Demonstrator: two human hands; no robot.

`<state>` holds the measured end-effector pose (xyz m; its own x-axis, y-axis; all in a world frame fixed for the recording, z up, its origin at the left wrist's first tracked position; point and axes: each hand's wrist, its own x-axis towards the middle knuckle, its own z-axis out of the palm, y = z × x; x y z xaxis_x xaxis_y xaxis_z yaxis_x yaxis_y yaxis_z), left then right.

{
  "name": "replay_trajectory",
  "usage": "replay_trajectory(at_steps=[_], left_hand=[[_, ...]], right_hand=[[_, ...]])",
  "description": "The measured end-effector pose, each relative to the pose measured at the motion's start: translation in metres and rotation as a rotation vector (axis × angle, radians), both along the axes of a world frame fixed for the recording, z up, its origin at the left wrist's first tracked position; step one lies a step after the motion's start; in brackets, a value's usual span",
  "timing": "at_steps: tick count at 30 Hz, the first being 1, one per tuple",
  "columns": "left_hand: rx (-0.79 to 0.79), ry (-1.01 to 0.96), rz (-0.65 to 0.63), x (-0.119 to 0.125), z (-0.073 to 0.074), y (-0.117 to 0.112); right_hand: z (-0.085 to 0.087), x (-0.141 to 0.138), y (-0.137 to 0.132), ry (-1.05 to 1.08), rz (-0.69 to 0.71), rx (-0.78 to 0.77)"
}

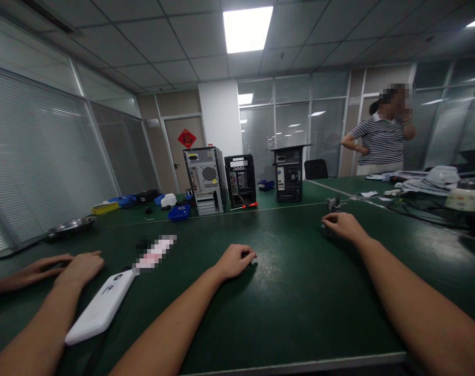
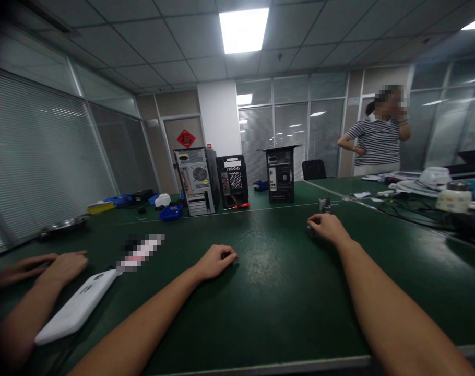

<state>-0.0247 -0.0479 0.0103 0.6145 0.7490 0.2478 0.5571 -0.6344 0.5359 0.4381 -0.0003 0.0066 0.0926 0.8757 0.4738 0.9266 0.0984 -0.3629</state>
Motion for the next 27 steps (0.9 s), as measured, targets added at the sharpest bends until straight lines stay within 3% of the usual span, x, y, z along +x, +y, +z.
replay_trajectory(at_steps=[8, 18, 27], left_hand=[[0.007, 0.017, 0.009, 0.000, 0.002, -0.002], [0.031, 0.010, 0.009, 0.000, 0.002, -0.002], [-0.001, 0.011, 0.020, 0.000, 0.006, -0.005]], right_hand=[[0.002, -0.005, 0.000, 0.025, 0.000, -0.043], [-0.020, 0.013, 0.017, 0.348, -0.048, -0.120], [-0.015, 0.008, 0.008, 0.426, 0.168, -0.231]])
